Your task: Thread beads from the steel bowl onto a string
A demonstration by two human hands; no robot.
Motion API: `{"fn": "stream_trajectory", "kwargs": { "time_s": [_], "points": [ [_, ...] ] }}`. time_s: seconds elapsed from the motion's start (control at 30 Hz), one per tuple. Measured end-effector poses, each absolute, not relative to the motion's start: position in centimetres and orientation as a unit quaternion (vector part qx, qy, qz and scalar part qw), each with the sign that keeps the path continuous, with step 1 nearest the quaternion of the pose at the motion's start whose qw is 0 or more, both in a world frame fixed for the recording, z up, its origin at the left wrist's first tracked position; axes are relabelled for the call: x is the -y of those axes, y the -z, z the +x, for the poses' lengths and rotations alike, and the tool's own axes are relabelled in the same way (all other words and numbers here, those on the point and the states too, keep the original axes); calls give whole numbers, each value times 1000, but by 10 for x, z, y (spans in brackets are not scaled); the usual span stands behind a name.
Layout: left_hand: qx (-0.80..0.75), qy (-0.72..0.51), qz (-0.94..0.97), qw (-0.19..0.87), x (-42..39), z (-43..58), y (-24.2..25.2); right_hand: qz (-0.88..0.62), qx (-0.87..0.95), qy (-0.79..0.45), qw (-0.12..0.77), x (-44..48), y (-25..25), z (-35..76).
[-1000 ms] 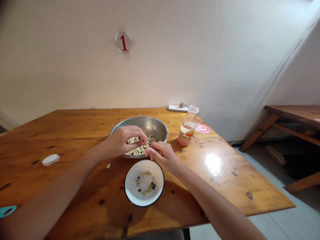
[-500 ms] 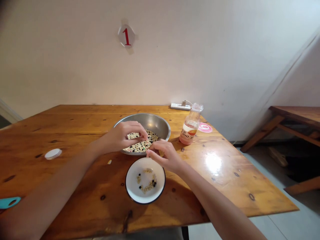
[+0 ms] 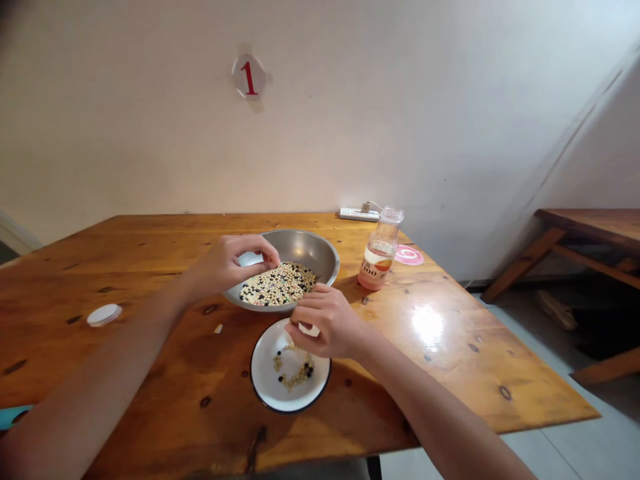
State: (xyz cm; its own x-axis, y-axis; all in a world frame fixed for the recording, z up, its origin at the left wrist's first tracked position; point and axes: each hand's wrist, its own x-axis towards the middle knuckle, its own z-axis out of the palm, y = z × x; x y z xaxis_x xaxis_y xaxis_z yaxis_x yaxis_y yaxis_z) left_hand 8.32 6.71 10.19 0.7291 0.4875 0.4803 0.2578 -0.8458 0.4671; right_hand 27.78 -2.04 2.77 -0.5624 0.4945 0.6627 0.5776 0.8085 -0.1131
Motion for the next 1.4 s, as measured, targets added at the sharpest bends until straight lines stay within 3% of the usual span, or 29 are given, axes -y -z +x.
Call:
{"fn": "stream_trajectory", "kwargs": {
  "time_s": [0.13,0.43,0.77,1.07,1.2,1.4],
  "points": [
    [-203,-311,910,185,-67,83,-102,-274,908,95,303,26,-26,271],
    [-208,-300,910,196,-66,87,-100,-262,935,39,234,29,-19,267],
    [-175,-260,924,218,-68,89,-93,-270,923,22,275,26,-19,272],
    [-174,-265,929,194,-69,91,-92,-285,832,164,446,34,-25,277],
    [-166,-268,930,189,-67,93,-91,-381,776,128,486,28,-25,278],
    [-148,-265,934,191,-62,97,-89,-454,761,63,460,21,-21,274]
  ]
}}
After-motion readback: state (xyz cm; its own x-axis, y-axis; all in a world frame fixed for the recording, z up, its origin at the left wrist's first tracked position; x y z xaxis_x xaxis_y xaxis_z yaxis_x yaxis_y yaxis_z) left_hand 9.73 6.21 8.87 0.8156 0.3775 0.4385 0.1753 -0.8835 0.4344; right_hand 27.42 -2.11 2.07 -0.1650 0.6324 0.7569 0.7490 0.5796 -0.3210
